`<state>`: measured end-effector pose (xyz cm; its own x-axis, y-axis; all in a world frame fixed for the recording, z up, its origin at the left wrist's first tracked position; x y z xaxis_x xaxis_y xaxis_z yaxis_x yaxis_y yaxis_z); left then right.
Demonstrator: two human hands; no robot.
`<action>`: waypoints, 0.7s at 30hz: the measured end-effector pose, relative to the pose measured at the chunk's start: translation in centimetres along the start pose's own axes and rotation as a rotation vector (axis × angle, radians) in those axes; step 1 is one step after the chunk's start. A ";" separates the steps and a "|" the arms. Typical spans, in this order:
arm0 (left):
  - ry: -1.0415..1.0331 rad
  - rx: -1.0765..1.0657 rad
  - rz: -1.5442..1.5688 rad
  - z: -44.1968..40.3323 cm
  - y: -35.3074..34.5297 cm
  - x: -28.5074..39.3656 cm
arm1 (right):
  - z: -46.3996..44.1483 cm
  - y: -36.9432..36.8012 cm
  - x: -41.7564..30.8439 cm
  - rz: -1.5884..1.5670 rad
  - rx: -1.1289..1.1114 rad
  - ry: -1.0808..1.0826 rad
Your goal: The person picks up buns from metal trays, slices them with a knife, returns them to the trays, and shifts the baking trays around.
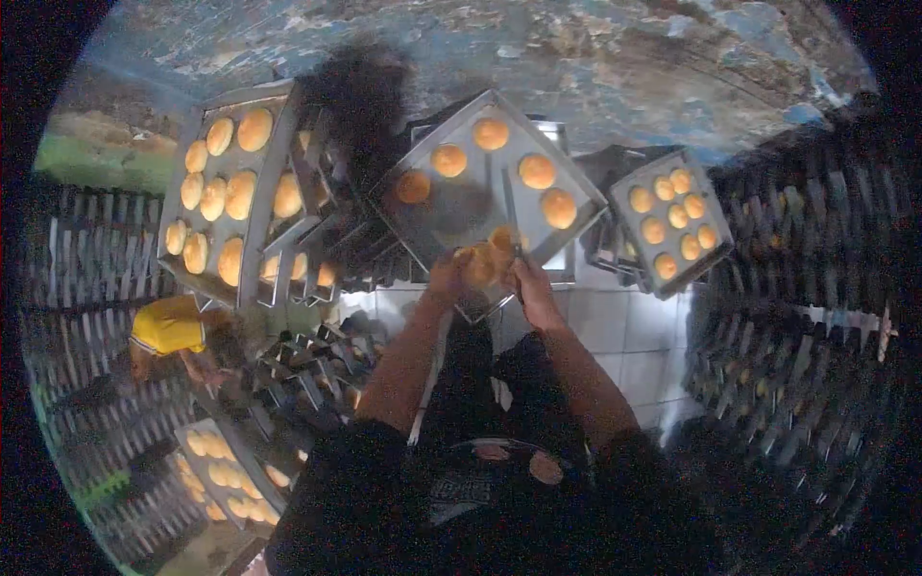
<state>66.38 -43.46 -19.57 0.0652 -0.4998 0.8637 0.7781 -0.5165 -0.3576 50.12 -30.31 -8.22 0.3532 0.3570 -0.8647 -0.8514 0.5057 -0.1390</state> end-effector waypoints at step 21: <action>-0.075 -0.242 1.233 0.1 -13.5 29.0 | 13.8 -5.2 -24.6 0.562 0.159 0.366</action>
<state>57.84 -50.87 10.37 0.7068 -0.7034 -0.0754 0.0408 0.1469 -0.9883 51.23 -30.86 20.43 -0.3028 0.3246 -0.8961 -0.7899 0.4406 0.4265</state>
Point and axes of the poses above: each hand's wrist, its own z-axis away from the middle knuckle, its own y-axis out of the back of the hand, x = y × z, the point moved 9 cm from there along -z, towards the middle knuckle, and after that the axes turned 12 degrees about z, right-handed, at the moved point
